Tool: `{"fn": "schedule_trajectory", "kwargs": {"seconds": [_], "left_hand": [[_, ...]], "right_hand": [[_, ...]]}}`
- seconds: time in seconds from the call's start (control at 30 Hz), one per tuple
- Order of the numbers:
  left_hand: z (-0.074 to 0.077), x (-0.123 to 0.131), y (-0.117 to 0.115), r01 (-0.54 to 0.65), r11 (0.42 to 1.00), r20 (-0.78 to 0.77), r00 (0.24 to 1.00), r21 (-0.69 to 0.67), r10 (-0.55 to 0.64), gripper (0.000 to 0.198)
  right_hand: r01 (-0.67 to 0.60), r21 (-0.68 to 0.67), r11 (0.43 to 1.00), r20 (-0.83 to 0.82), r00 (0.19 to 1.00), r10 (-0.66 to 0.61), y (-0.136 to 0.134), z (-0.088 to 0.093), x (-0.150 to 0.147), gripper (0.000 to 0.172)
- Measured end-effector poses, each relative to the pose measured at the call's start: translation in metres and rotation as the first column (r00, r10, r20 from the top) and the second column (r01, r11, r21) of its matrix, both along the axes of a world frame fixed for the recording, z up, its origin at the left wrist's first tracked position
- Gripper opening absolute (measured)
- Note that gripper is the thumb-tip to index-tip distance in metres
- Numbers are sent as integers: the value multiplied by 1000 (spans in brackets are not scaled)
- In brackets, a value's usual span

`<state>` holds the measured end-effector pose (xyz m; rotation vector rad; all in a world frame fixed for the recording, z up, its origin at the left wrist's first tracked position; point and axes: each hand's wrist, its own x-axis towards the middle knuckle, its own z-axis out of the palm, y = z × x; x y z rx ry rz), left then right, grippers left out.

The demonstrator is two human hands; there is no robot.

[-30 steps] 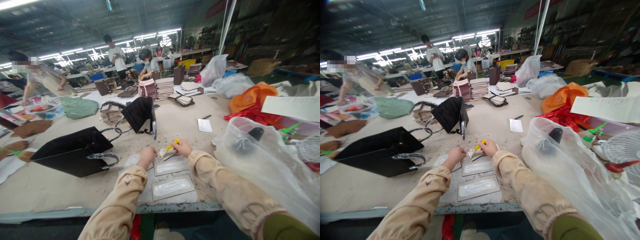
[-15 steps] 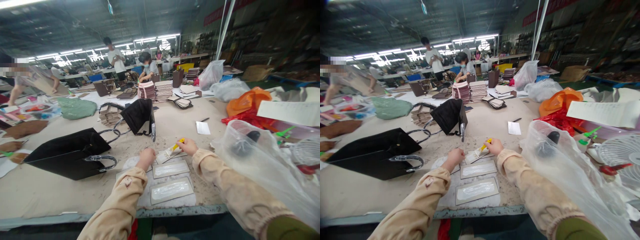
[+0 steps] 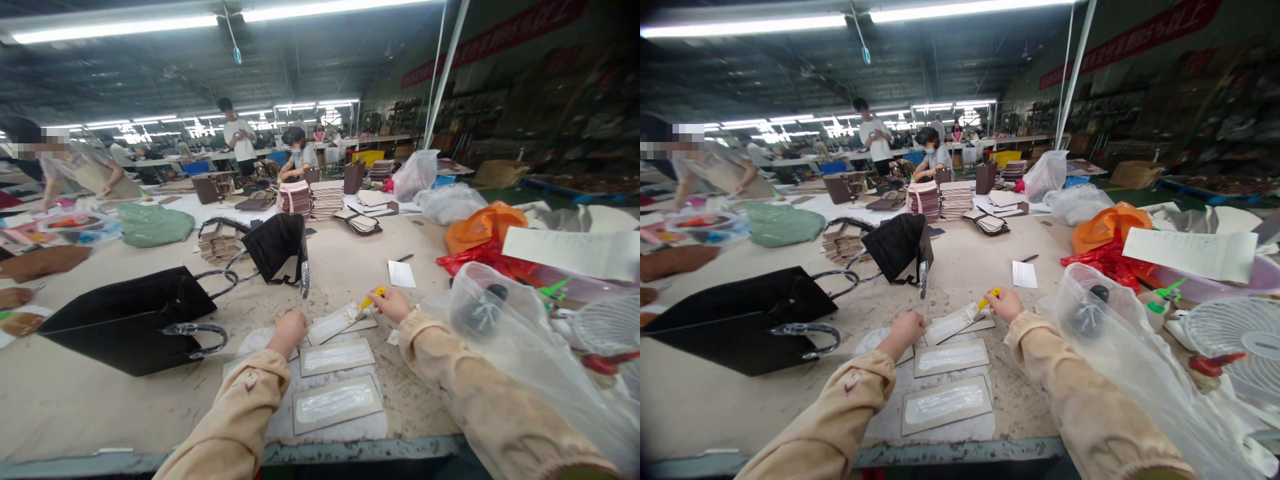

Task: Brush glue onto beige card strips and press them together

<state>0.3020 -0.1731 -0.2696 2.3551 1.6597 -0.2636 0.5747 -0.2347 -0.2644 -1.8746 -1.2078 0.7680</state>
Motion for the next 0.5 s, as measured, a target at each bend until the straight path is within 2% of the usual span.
{"fn": "schedule_trajectory", "kwargs": {"seconds": [0.23,0.5], "left_hand": [[1,1,-1,-4,1000,5,1000,-5,4,17],[4,1,-2,-5,999,3,1000,45,5,18]], "right_hand": [[46,8,999,-2,999,-46,-2,2,7,17],[92,119,989,-100,992,-80,-1,1,9,14]]}}
